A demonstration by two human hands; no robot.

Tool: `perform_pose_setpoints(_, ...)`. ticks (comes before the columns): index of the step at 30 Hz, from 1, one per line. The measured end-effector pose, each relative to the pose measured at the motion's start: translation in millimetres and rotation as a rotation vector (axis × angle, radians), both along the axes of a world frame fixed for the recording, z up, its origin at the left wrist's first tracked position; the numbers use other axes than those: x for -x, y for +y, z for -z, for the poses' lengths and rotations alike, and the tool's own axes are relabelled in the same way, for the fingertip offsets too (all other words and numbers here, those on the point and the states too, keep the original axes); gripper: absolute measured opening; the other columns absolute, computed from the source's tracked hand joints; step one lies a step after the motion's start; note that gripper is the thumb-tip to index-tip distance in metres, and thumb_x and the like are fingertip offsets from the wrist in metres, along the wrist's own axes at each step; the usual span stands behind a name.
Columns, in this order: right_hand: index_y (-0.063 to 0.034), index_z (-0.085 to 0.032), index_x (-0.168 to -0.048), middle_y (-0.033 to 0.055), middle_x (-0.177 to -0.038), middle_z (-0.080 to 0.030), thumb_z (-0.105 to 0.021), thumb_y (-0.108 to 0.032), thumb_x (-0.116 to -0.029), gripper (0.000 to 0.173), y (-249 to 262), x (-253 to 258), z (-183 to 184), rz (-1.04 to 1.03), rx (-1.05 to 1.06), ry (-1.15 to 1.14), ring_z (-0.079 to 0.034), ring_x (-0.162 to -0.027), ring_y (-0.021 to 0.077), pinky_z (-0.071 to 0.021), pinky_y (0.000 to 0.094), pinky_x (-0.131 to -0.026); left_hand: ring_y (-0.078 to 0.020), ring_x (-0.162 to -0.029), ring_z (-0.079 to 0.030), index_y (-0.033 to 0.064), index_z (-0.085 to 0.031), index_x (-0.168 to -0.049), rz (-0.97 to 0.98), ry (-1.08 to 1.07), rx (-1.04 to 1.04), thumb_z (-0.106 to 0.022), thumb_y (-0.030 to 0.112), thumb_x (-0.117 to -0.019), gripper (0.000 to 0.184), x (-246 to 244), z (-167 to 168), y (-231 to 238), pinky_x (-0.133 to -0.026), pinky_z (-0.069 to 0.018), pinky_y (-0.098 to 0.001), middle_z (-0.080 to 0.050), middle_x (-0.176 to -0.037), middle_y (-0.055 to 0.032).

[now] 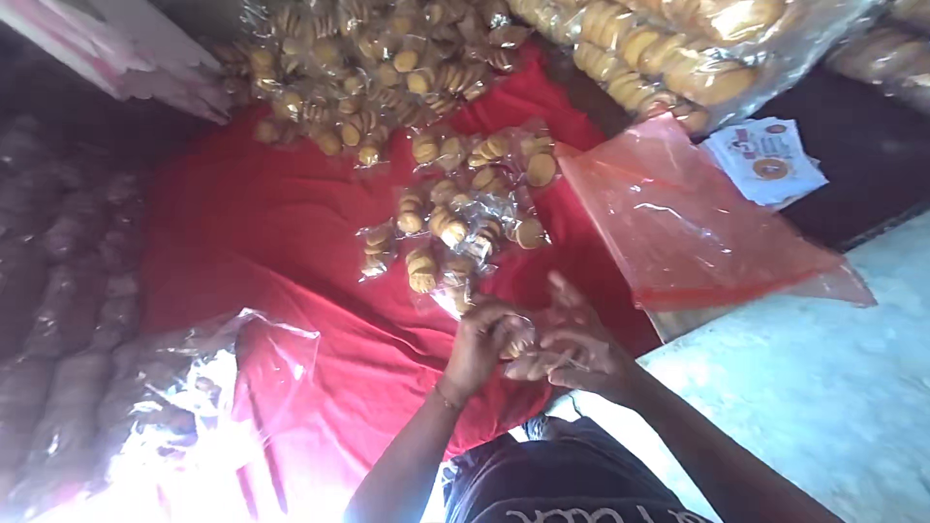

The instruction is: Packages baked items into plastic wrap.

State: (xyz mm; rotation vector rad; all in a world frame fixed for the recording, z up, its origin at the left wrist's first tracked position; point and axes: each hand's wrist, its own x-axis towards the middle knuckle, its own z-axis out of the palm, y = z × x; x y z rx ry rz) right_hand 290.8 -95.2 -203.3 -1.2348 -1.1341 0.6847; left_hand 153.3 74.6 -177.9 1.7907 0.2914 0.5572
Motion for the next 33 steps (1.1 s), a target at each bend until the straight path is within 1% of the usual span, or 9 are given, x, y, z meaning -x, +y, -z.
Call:
perform_pose_setpoints(3,-0.0178,-0.043,-0.144,-0.0019,-0.140,-0.055,-0.080,-0.032,-0.0854,0.071,27,18,-3,-0.143,-0.071,0.160,-0.058,-0.122,0.0038,-0.0541,0.0262,-0.101,-0.0020,-0.105,-0.056,0.0001,-0.071,-0.091,-0.019,-0.032,-0.001,-0.050,0.032,-0.1059,0.041,5,-15,13,-0.099,-0.0431,-0.0222,-0.065,-0.098,-0.0015)
perform_pose_setpoints(5,-0.0049,-0.020,-0.158,0.0103,-0.138,-0.057,-0.079,-0.037,-0.0852,0.100,36,23,-1,-0.145,-0.046,0.030,-0.059,-0.123,0.0078,-0.0520,0.0264,-0.105,-0.0058,-0.091,-0.064,-0.0062,-0.069,-0.096,-0.259,0.152,-0.121,-0.047,0.015,-0.1054,0.032,8,-29,45,-0.087,-0.0531,-0.0268,-0.069,-0.093,-0.0068)
perform_pose_setpoints(9,-0.0152,-0.064,-0.134,0.0152,-0.122,-0.065,-0.072,-0.053,-0.0857,0.062,36,28,28,-0.047,0.025,-0.420,-0.061,-0.113,0.0263,-0.0486,0.0418,-0.101,-0.0359,-0.132,-0.054,-0.0033,-0.063,-0.132,-0.156,0.620,-0.462,-0.062,0.007,-0.0990,0.035,5,-20,134,-0.112,-0.0419,-0.0519,-0.056,-0.142,-0.0228)
perform_pose_setpoints(13,-0.0118,-0.064,-0.123,0.0197,-0.128,-0.060,-0.074,-0.053,-0.0848,0.057,24,27,35,-0.003,0.033,-0.500,-0.061,-0.115,0.0241,-0.0503,0.0320,-0.100,-0.0485,-0.128,-0.053,0.0135,-0.038,-0.157,0.032,0.958,-0.536,-0.081,0.023,-0.0868,0.083,14,-24,143,-0.103,-0.0431,-0.0669,-0.050,-0.145,-0.0285)
perform_pose_setpoints(17,-0.0150,-0.063,-0.126,0.0178,-0.134,-0.061,-0.075,-0.044,-0.0868,0.051,15,30,40,-0.032,0.020,-0.558,-0.060,-0.123,0.0295,-0.0501,0.0445,-0.104,-0.0325,-0.111,-0.065,-0.0024,-0.053,-0.138,-0.234,0.844,-0.179,-0.081,0.017,-0.0868,0.061,62,-17,107,-0.098,-0.0515,-0.0528,-0.065,-0.121,-0.0221)
perform_pose_setpoints(21,-0.0082,-0.053,-0.135,0.0159,-0.130,-0.063,-0.079,-0.035,-0.0861,0.061,13,33,45,-0.148,-0.031,-0.456,-0.061,-0.122,0.0222,-0.0474,0.0335,-0.108,-0.0094,-0.101,-0.067,-0.0026,-0.033,-0.144,-0.393,0.289,0.383,-0.070,0.020,-0.0910,0.069,98,3,45,-0.091,-0.0577,-0.0306,-0.064,-0.114,-0.0065)
perform_pose_setpoints(24,0.0009,-0.059,-0.130,0.0203,-0.128,-0.064,-0.081,-0.029,-0.0834,0.060,24,32,31,-0.296,-0.047,-0.242,-0.059,-0.125,0.0213,-0.0447,0.0300,-0.110,-0.0051,-0.094,-0.067,-0.0045,-0.050,-0.124,-0.330,0.217,0.339,-0.062,0.008,-0.0960,0.033,92,14,9,-0.084,-0.0574,-0.0262,-0.069,-0.107,-0.0016)
perform_pose_setpoints(31,-0.0338,-0.068,-0.121,0.0196,-0.167,-0.015,-0.076,-0.061,-0.0791,0.050,31,19,31,-0.198,0.061,-0.382,-0.018,-0.155,0.0272,-0.0279,0.0423,-0.122,0.0030,-0.080,-0.063,0.0032,-0.066,-0.100,-0.111,0.131,0.463,-0.043,0.007,-0.1043,0.024,51,29,-7,-0.079,-0.0548,-0.0208,-0.066,-0.086,0.0087)
perform_pose_setpoints(33,-0.0221,-0.070,-0.114,0.0210,-0.159,-0.033,-0.078,-0.058,-0.0768,0.052,27,17,29,-0.207,0.100,-0.330,-0.036,-0.146,0.0251,-0.0370,0.0384,-0.116,0.0031,-0.081,-0.061,0.0021,-0.065,-0.098,-0.046,0.149,0.439,-0.043,0.007,-0.1047,0.024,38,28,-11,-0.078,-0.0532,-0.0189,-0.065,-0.086,0.0066)
